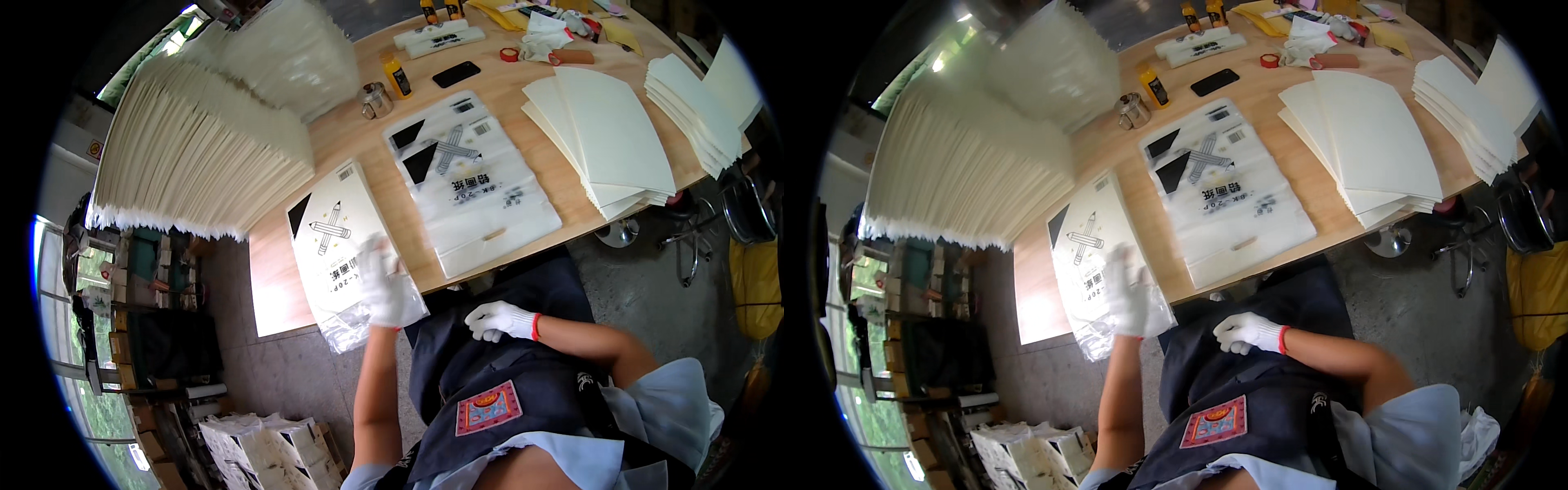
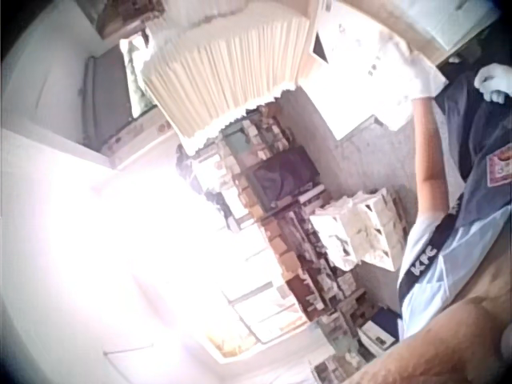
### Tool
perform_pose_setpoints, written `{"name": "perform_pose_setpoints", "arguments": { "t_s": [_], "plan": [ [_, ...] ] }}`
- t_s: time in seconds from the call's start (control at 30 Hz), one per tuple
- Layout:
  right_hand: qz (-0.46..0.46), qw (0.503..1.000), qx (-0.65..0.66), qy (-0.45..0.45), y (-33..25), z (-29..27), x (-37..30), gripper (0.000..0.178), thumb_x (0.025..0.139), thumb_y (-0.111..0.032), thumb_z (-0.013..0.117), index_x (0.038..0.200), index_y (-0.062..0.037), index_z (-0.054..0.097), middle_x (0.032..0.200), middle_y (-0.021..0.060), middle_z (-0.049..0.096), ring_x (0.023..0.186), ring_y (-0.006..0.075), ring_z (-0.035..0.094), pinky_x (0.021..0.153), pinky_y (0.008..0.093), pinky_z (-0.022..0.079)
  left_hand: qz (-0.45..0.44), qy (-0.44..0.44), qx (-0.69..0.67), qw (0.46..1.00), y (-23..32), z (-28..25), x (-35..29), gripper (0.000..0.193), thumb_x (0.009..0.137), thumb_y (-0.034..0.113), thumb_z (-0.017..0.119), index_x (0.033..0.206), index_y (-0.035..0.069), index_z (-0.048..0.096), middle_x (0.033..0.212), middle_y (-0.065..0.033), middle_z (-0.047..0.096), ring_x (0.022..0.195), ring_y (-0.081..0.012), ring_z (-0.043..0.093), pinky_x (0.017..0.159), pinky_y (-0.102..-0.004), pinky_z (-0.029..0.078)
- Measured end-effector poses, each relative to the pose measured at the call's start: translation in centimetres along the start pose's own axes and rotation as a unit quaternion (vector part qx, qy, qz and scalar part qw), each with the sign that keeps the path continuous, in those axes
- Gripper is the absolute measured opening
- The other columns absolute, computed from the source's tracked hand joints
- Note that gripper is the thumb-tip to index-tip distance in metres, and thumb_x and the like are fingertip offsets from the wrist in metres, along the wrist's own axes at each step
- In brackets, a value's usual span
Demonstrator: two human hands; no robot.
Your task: The person packs stacks of white paper into clear plastic bags. They pick up a stack of paper, place it into a bag, and then seal the bag. The person repeats this process multiple times, creating a pile of packaged paper on the table.
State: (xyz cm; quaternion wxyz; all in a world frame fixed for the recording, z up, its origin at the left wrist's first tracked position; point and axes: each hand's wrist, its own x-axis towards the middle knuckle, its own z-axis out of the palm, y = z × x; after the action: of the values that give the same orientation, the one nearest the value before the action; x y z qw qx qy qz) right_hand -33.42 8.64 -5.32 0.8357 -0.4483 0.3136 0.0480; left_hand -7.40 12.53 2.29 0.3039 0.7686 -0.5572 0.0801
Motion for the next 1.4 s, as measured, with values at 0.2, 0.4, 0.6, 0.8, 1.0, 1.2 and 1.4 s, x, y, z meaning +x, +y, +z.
{"name": "perform_pose_setpoints", "arguments": {
  "t_s": [0.2,0.4,0.6,0.8,1.0,1.2,1.4],
  "plan": [
    [-0.041,0.99,0.08,0.105,-0.4,-1.5,-2.4,0.025,0.086,-0.023,0.064,0.105,-0.0061,0.062,0.081,0.0057,0.065,0.062,0.0094,0.057,0.054,0.0226,0.046,0.094,-0.174,-0.018,0.98,8.5,10.3,4.9,0.03,0.076,0.024,0.07,0.101,0.012,0.06,0.112,-0.011,0.059,0.103,-0.0302,0.055,0.089,-0.0399,0.043],
    [-0.028,0.99,0.099,0.095,1.2,-2.9,-3.7,0.028,0.088,-0.028,0.062,0.103,-0.0045,0.061,0.081,0.0059,0.064,0.061,0.0106,0.056,0.053,0.0234,0.046,0.048,-0.352,0.054,0.933,9.4,12.7,6.8,0.037,0.072,0.033,0.075,0.098,0.011,0.061,0.093,-0.0116,0.064,0.092,-0.0298,0.06,0.074,-0.0404,0.048],
    [-0.063,0.986,0.117,0.102,1.2,-3.6,-3.7,0.031,0.088,-0.033,0.062,0.101,-0.0046,0.06,0.08,0.0056,0.063,0.061,0.009,0.055,0.052,0.0232,0.046,-0.047,-0.431,-0.035,0.9,11.4,10.0,7.3,0.033,0.074,0.031,0.072,0.095,0.008,0.062,0.086,-0.0111,0.066,0.084,-0.0285,0.063,0.073,-0.0385,0.047],
    [-0.056,0.987,0.118,0.089,1.1,-3.5,-3.7,0.032,0.088,-0.033,0.062,0.103,-0.0044,0.058,0.081,0.0056,0.062,0.061,0.0086,0.054,0.052,0.0216,0.045,0.005,-0.452,-0.06,0.89,7.7,12.1,6.5,0.034,0.076,0.032,0.068,0.099,0.007,0.062,0.089,-0.0116,0.067,0.088,-0.029,0.063,0.076,-0.0373,0.047],
    [-0.065,0.983,0.147,0.092,1.9,-3.9,-3.6,0.032,0.088,-0.031,0.063,0.105,-0.0043,0.058,0.082,0.006,0.062,0.062,0.0084,0.054,0.051,0.021,0.044,0.005,-0.449,-0.118,0.886,10.2,9.6,6.6,0.022,0.081,0.021,0.057,0.093,0.005,0.064,0.098,-0.0152,0.067,0.091,-0.0282,0.063,0.078,-0.0374,0.047],
    [-0.085,0.98,0.141,0.11,0.5,-4.4,-3.7,0.026,0.089,-0.029,0.062,0.1,-0.0057,0.061,0.08,0.0049,0.064,0.06,0.0082,0.054,0.051,0.0213,0.044,0.012,-0.465,-0.042,0.884,10.0,9.1,7.2,0.018,0.08,0.013,0.052,0.086,0.006,0.068,0.088,-0.014,0.069,0.082,-0.0233,0.064,0.074,-0.0329,0.047],
    [-0.135,0.969,0.074,0.193,-6.6,-7.3,-1.5,0.029,0.091,-0.03,0.059,0.103,-0.0048,0.063,0.084,0.0019,0.066,0.065,0.0075,0.055,0.057,0.0233,0.044,-0.017,-0.427,-0.111,0.897,13.1,6.9,6.7,0.011,0.074,0.013,0.06,0.079,0.005,0.065,0.084,-0.0109,0.068,0.077,-0.0225,0.064,0.068,-0.0332,0.048]
  ]
}}
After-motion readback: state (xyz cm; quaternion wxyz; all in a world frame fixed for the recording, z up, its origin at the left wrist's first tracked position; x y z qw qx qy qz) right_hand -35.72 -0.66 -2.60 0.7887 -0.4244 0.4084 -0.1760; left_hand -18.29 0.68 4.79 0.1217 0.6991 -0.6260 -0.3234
